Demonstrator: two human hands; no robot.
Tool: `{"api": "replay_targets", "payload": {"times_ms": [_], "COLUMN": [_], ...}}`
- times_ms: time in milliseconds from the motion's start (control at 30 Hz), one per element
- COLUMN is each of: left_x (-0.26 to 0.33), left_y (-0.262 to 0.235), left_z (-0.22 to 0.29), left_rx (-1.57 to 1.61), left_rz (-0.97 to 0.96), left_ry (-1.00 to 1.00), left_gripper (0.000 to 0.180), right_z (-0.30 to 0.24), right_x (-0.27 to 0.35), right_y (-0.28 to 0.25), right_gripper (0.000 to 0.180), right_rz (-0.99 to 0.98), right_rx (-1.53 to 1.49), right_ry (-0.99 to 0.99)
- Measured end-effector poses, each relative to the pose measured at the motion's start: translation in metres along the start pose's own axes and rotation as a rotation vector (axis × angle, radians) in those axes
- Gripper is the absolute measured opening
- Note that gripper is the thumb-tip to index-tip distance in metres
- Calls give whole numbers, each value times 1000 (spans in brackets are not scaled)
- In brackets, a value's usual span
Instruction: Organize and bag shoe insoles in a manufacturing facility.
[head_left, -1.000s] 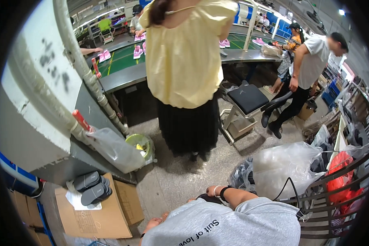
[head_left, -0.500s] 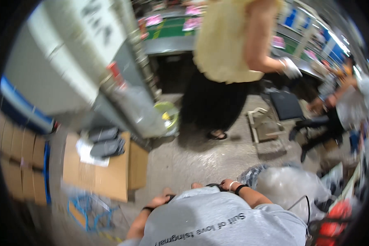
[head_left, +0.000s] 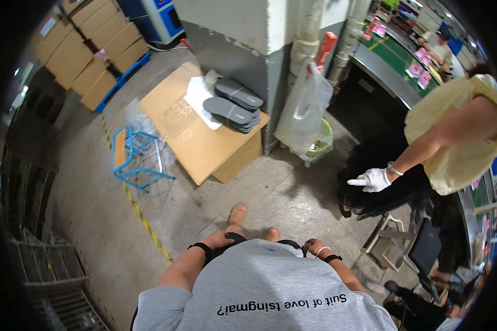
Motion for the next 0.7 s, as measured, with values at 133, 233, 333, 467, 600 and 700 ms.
{"api": "replay_targets", "payload": {"times_ms": [133, 233, 333, 467, 600, 700], "left_x": [22, 12, 7, 14, -19, -35], "left_y": [19, 35, 21, -18, -31, -28], "left_z": [-24, -54, -66, -69, -97, -136], "left_rx": [59, 87, 112, 98, 278, 401], "left_rz": [48, 19, 19, 39, 33, -103], "left_ry": [-1, -44, -20, 7, 279, 225], "left_gripper": [51, 52, 52, 48, 32, 26], "right_z": [-19, -34, -44, -72, -67, -68], "right_x": [-14, -14, -21, -1, 12, 31], "right_y": [6, 15, 27, 26, 45, 76], "right_gripper": [35, 34, 34, 35, 35, 35], "right_rz": [-29, -26, 51, 167, 227, 254], "right_rx": [15, 16, 14, -3, -94, -197], "right_ry": [31, 33, -77, -40, 21, 66]}}
Point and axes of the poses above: each hand's wrist, its own x-axis away from the middle knuckle, its own y-axis out of the palm, z = x × y, the point moved 8 cm from there along -x, towards the middle knuckle, and after that the axes turned 6 degrees about -x, right-handed, at the moved point
